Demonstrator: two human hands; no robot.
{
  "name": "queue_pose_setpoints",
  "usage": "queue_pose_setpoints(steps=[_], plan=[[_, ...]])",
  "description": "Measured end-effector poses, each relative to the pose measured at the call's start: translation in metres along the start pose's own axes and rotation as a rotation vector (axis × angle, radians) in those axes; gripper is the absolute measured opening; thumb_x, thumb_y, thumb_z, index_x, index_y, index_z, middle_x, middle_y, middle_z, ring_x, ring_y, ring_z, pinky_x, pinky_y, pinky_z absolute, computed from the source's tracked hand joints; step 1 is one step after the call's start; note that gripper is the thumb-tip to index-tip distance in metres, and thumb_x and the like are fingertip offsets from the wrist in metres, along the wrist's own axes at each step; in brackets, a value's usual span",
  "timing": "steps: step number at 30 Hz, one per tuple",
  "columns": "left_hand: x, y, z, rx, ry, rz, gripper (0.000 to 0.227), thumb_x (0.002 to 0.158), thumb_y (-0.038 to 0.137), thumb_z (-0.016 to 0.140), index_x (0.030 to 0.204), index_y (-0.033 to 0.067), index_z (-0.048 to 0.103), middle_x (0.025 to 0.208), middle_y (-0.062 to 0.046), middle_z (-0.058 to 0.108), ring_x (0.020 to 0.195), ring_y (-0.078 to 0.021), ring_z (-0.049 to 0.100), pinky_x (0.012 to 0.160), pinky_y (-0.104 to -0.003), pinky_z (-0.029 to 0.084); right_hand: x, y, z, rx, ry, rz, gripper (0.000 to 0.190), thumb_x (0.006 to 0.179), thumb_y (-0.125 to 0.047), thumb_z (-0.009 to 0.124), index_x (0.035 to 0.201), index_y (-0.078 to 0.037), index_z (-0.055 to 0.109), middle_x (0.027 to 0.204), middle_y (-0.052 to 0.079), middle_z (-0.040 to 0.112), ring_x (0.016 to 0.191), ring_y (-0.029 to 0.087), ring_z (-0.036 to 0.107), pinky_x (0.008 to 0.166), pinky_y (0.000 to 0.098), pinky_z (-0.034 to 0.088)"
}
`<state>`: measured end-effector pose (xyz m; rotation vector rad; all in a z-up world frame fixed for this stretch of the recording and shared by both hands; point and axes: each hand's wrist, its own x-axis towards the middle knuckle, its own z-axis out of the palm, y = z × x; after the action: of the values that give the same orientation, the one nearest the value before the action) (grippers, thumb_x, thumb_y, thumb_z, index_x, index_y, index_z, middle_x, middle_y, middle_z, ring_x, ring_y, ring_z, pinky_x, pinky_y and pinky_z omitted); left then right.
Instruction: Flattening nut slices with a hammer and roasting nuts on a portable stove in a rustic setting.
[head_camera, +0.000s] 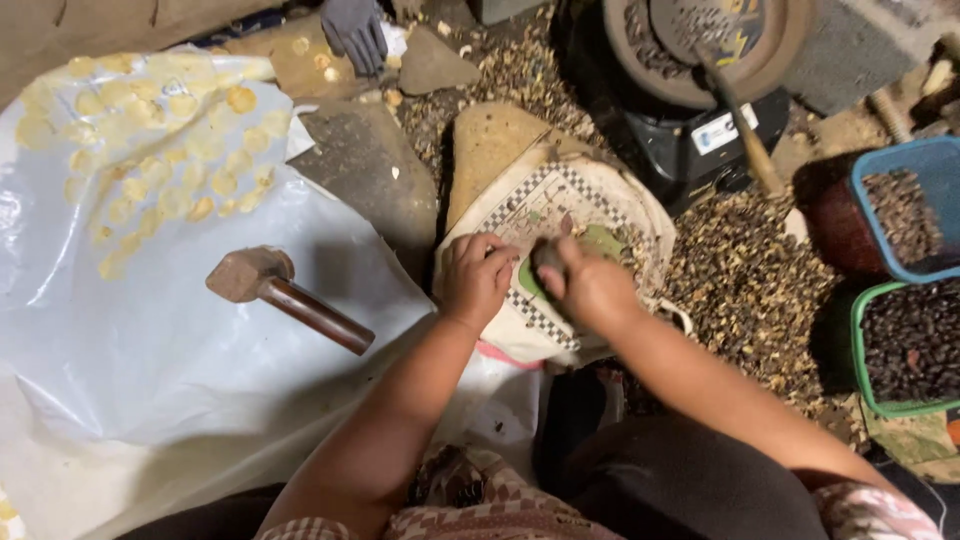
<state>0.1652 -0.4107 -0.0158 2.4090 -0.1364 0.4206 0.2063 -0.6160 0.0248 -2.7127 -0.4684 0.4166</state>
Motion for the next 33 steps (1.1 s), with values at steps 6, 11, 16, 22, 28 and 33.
queue_pose_setpoints(steps=[6, 11, 16, 22, 28, 33], plan=[[0.007, 0.007, 0.020, 0.014, -0.091, -0.117, 0.016, 0.078, 0.021, 0.082, 0.093, 0.0253, 0.077, 0.106, 0.005, 0.066, 0.114, -0.0221, 0.057, 0.102, -0.042, 0.041, -0.023, 0.007, 0.005, 0.044, 0.150, -0.109, 0.050, 0.091, -0.044, 0.069, 0.128, -0.012, 0.058, 0.101, 0.023, 0.071, 0.078, 0.043, 0.073, 0.064, 0.0507, 0.058], [0.005, 0.017, 0.002, 0.031, -0.111, -0.104, 0.031, 0.073, 0.025, 0.083, 0.102, 0.0175, 0.075, 0.113, -0.002, 0.064, 0.115, -0.0265, 0.054, 0.100, -0.048, 0.038, -0.011, -0.010, -0.013, 0.149, 0.196, -0.080, 0.050, 0.096, -0.044, 0.067, 0.134, -0.012, 0.056, 0.106, 0.021, 0.069, 0.085, 0.043, 0.072, 0.071, 0.0488, 0.059], [-0.007, -0.006, 0.006, 0.022, -0.004, -0.013, 0.043, 0.079, 0.015, 0.077, 0.120, 0.0078, 0.071, 0.118, -0.009, 0.061, 0.118, -0.0314, 0.052, 0.101, -0.047, 0.040, 0.001, -0.014, -0.004, -0.009, 0.122, -0.345, 0.048, 0.094, -0.045, 0.065, 0.131, -0.016, 0.058, 0.115, 0.021, 0.067, 0.082, 0.042, 0.072, 0.068, 0.0474, 0.059], [-0.011, -0.012, 0.008, -0.009, 0.026, 0.017, 0.026, 0.086, 0.012, 0.076, 0.111, 0.0151, 0.074, 0.112, -0.004, 0.065, 0.112, -0.0292, 0.058, 0.099, -0.044, 0.044, 0.008, 0.003, 0.009, 0.149, 0.176, -0.066, 0.061, 0.095, -0.040, 0.070, 0.141, -0.004, 0.053, 0.103, 0.027, 0.070, 0.084, 0.046, 0.070, 0.069, 0.0505, 0.057], [0.010, -0.008, 0.016, 0.006, 0.115, -0.077, 0.020, 0.084, 0.014, 0.077, 0.104, 0.0168, 0.074, 0.113, -0.003, 0.065, 0.113, -0.0293, 0.058, 0.100, -0.043, 0.045, 0.005, -0.013, -0.009, -0.108, 0.118, -0.143, 0.057, 0.095, -0.043, 0.068, 0.135, -0.004, 0.055, 0.100, 0.025, 0.072, 0.078, 0.044, 0.071, 0.069, 0.0516, 0.058], [0.014, 0.019, 0.001, 0.038, -0.065, -0.186, 0.019, 0.075, 0.026, 0.085, 0.092, 0.0216, 0.077, 0.108, -0.001, 0.065, 0.113, -0.0300, 0.056, 0.095, -0.046, 0.042, -0.001, -0.004, -0.010, -0.014, 0.031, -0.038, 0.049, 0.093, -0.045, 0.069, 0.130, -0.015, 0.058, 0.102, 0.022, 0.072, 0.084, 0.044, 0.071, 0.071, 0.0519, 0.058]])
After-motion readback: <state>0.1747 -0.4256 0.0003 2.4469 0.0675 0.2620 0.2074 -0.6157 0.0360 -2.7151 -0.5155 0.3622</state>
